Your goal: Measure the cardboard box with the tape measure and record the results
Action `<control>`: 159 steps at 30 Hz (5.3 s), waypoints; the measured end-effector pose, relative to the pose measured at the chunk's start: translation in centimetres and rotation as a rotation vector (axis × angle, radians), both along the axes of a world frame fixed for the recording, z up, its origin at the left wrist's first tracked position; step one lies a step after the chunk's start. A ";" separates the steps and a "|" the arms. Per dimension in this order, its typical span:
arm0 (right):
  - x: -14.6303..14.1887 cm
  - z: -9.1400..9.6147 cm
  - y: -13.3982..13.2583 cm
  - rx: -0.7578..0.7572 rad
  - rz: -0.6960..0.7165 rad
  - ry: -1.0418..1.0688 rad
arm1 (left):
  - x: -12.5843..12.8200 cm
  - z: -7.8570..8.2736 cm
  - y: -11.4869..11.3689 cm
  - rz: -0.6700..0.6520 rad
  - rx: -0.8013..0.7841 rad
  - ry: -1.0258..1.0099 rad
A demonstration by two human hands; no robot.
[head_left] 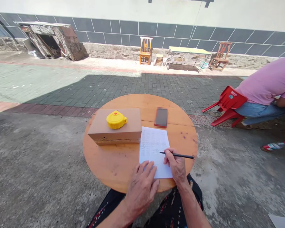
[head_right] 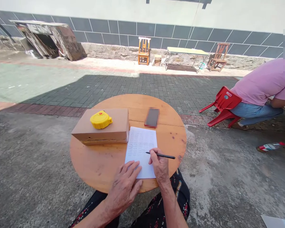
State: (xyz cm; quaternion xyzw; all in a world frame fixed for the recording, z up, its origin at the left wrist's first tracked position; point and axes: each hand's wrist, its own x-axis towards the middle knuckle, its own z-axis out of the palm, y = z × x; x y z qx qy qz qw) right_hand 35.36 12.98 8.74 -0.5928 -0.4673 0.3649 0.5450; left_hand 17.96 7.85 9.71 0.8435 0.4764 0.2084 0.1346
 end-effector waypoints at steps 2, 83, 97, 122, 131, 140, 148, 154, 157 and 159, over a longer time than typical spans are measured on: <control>0.0 0.0 0.0 0.008 0.003 0.005 | 0.0 0.0 0.0 0.004 -0.007 0.005; -0.2 -0.5 -0.1 0.115 0.009 -0.319 | 0.3 -0.1 0.0 0.024 0.022 0.065; -0.2 -0.4 0.0 0.109 0.040 -0.349 | 0.3 -0.1 0.2 0.025 0.035 0.075; 0.9 2.4 -1.1 0.031 0.024 0.014 | 0.5 -0.4 -0.2 0.031 0.078 0.069; -0.2 0.5 -0.6 0.000 0.032 -0.106 | 0.4 -0.1 -0.1 0.037 0.043 0.059; -0.1 0.2 -0.7 0.053 -0.009 -0.302 | 0.3 -0.2 0.3 0.022 0.057 0.063; -0.4 0.9 -0.5 0.119 0.025 -0.362 | 0.2 -0.3 0.4 0.010 0.065 0.064; -0.3 0.7 -0.6 0.128 0.042 -0.398 | 0.1 -0.1 0.4 0.011 0.055 0.064; -0.3 0.6 -0.7 0.112 0.042 -0.409 | 0.1 0.0 0.4 0.014 0.050 0.066; -0.3 0.6 -0.6 0.102 0.039 -0.407 | 0.1 0.0 0.3 0.014 0.053 0.064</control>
